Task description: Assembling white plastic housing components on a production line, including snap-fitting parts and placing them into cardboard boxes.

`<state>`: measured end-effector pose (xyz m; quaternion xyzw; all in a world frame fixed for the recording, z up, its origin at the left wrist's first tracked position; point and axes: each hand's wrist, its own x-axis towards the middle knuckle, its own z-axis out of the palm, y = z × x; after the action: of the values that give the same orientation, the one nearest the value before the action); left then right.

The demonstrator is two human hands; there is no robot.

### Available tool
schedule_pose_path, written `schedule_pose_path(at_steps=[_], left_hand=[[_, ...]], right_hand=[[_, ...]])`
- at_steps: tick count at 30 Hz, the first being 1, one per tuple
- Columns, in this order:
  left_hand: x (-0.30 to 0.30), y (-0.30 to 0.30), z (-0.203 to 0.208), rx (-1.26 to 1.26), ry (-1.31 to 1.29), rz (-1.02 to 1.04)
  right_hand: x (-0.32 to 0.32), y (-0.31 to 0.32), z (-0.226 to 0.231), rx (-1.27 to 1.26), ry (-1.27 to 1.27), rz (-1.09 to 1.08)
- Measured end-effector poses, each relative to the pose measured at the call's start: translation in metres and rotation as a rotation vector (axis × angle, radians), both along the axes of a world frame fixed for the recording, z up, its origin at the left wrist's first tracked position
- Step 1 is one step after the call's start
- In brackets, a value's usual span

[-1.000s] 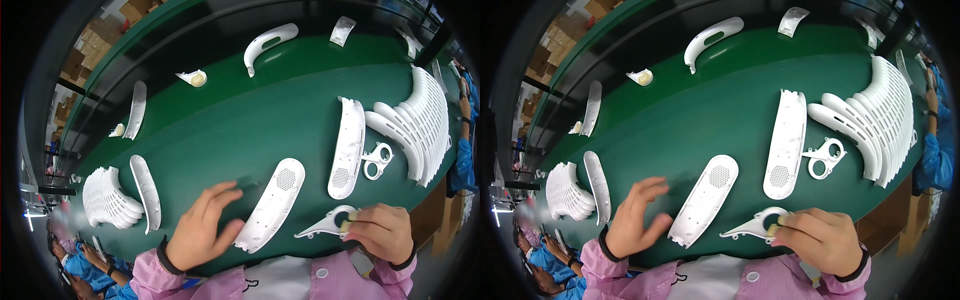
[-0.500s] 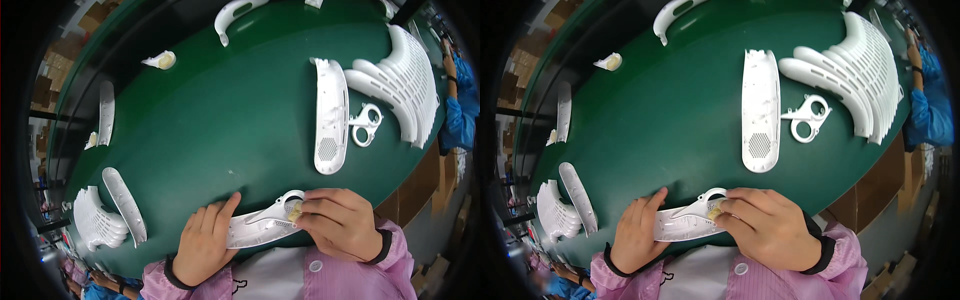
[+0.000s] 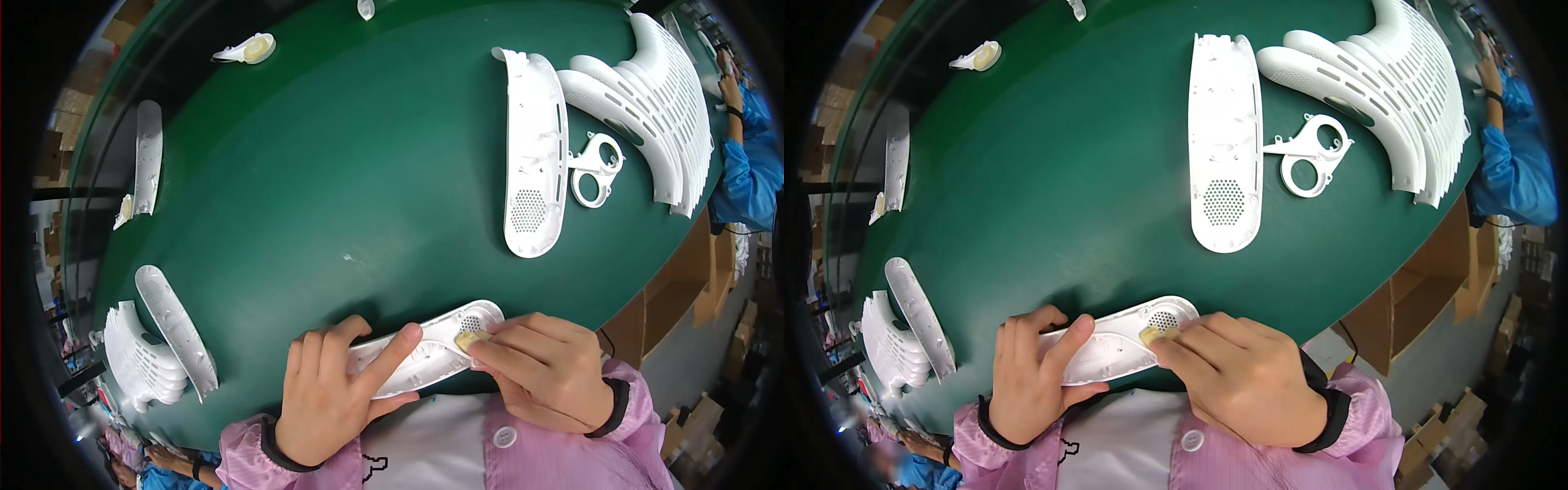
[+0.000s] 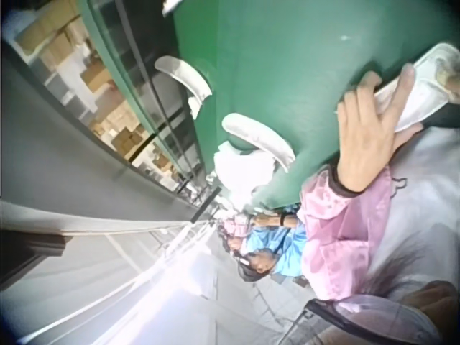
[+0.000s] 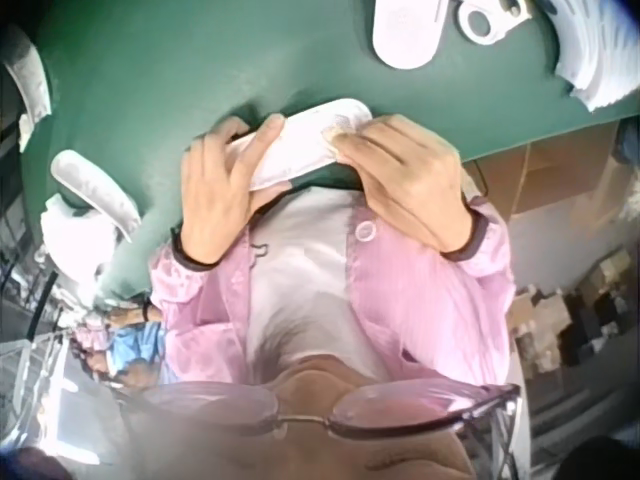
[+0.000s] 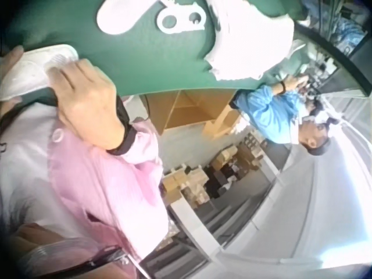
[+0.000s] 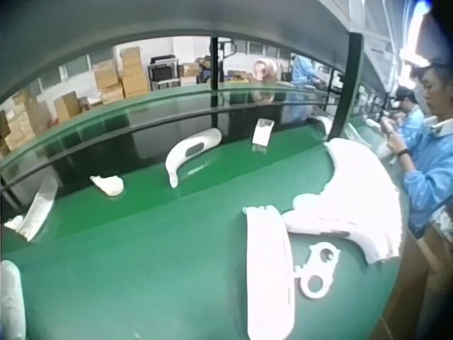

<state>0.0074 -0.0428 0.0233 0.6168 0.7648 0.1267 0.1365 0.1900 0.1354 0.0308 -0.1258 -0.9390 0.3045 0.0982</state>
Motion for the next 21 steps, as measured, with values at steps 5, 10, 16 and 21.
schedule_pose_path(at_steps=[5, 10, 16, 21], left_hand=[[0.004, -0.001, 0.002, -0.011, 0.034, -0.083], [0.008, 0.003, 0.004, -0.019, 0.042, -0.065], [0.008, 0.011, 0.014, -0.069, -0.029, -0.023], [0.003, 0.016, 0.016, -0.07, -0.077, -0.001]], right_hand=[[-0.01, 0.011, 0.001, -0.243, -0.015, 0.091], [-0.012, 0.014, 0.01, -0.287, -0.09, 0.173], [-0.012, 0.004, 0.02, -0.149, -0.165, 0.145], [-0.007, -0.001, 0.001, 0.065, -0.072, 0.112]])
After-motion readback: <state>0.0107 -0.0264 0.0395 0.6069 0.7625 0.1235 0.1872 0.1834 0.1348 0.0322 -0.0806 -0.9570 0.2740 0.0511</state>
